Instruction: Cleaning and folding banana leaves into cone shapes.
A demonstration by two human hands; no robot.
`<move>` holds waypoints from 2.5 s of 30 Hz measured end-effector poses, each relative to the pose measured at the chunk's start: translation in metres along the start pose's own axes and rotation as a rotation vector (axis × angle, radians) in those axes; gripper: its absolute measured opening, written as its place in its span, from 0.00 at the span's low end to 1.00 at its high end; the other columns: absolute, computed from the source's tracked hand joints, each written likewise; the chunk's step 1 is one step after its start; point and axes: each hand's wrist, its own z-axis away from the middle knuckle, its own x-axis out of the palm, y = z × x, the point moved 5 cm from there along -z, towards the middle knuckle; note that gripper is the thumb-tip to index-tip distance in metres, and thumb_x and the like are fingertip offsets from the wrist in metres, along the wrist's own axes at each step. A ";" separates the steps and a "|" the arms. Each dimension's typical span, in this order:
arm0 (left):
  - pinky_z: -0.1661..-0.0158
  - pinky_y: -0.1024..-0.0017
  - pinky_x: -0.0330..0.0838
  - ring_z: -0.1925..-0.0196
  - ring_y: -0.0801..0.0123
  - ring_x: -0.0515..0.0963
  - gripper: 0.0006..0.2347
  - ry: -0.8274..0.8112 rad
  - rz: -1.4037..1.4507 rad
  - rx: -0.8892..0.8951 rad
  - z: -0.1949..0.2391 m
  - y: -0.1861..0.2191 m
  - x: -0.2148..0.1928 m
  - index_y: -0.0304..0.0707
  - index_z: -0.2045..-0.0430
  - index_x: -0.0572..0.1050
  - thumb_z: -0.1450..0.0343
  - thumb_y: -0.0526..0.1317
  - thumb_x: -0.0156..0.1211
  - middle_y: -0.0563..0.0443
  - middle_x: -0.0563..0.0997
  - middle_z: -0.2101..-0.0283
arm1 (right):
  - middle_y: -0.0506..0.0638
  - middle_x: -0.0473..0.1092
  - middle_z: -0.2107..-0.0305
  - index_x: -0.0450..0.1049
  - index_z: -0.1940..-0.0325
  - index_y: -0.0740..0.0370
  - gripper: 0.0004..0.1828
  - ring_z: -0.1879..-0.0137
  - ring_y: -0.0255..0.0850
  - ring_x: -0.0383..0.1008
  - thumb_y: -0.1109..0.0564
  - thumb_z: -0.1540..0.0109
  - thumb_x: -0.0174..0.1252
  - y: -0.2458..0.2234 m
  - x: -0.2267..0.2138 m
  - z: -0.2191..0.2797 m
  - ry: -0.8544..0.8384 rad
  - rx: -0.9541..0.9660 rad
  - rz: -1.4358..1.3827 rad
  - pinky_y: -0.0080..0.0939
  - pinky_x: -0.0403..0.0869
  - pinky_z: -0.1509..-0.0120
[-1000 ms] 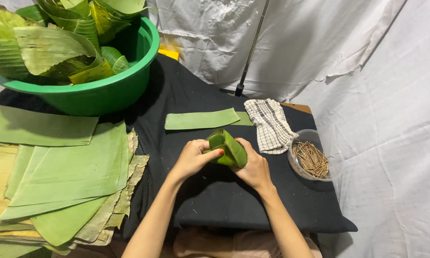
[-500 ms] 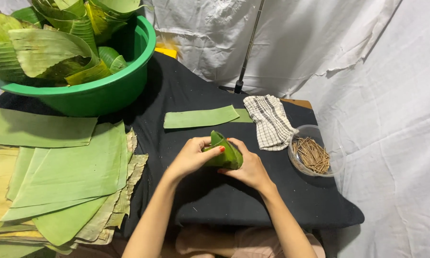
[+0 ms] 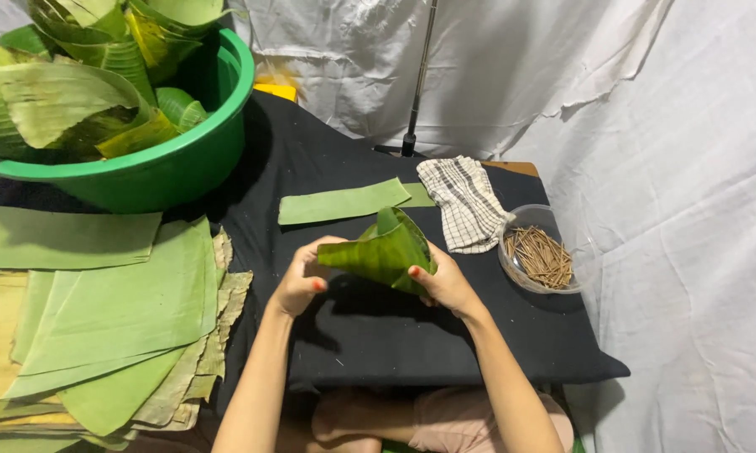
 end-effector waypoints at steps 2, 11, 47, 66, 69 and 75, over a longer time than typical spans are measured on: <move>0.51 0.68 0.73 0.57 0.65 0.80 0.27 0.024 -0.179 -0.047 0.004 -0.001 0.004 0.27 0.59 0.81 0.50 0.41 0.81 0.42 0.85 0.61 | 0.60 0.72 0.83 0.69 0.35 0.59 0.44 0.89 0.40 0.69 0.36 0.48 0.72 0.005 0.001 -0.003 -0.023 -0.026 -0.016 0.35 0.70 0.90; 0.71 0.76 0.73 0.71 0.68 0.80 0.22 0.290 -0.539 -0.015 0.010 -0.059 -0.008 0.28 0.72 0.74 0.50 0.35 0.85 0.43 0.84 0.75 | 0.62 0.78 0.57 0.67 0.33 0.46 0.55 0.51 0.55 0.78 0.32 0.61 0.77 -0.033 0.020 0.010 -0.001 0.049 0.342 0.54 0.78 0.50; 0.48 0.64 0.77 0.50 0.62 0.82 0.26 0.394 -0.389 -0.568 0.009 -0.013 0.029 0.29 0.54 0.78 0.44 0.40 0.81 0.43 0.84 0.56 | 0.49 0.65 0.62 0.53 0.46 0.50 0.29 0.61 0.60 0.78 0.59 0.46 0.59 -0.025 0.061 0.004 0.244 -0.079 1.210 0.62 0.79 0.61; 0.42 0.61 0.72 0.43 0.59 0.78 0.29 0.352 -0.264 -0.583 0.015 -0.032 0.030 0.30 0.48 0.76 0.43 0.40 0.80 0.40 0.82 0.48 | 0.54 0.60 0.49 0.39 0.21 0.54 0.63 0.53 0.53 0.66 0.60 0.52 0.70 -0.017 0.089 0.020 0.352 -0.230 1.414 0.51 0.70 0.58; 0.48 0.63 0.76 0.53 0.63 0.81 0.20 0.385 -0.248 -0.523 0.014 -0.028 0.030 0.30 0.56 0.79 0.40 0.38 0.78 0.45 0.84 0.57 | 0.62 0.58 0.39 0.31 0.21 0.56 0.68 0.39 0.62 0.62 0.66 0.54 0.68 -0.047 0.079 0.025 0.073 -0.192 0.979 0.60 0.66 0.43; 0.53 0.68 0.77 0.59 0.69 0.82 0.15 0.376 -0.294 -0.445 0.011 -0.021 0.029 0.31 0.64 0.81 0.40 0.35 0.79 0.48 0.85 0.64 | 0.64 0.60 0.36 0.32 0.19 0.45 0.70 0.33 0.55 0.63 0.72 0.55 0.68 -0.041 0.045 0.027 -0.258 -0.030 0.113 0.59 0.65 0.31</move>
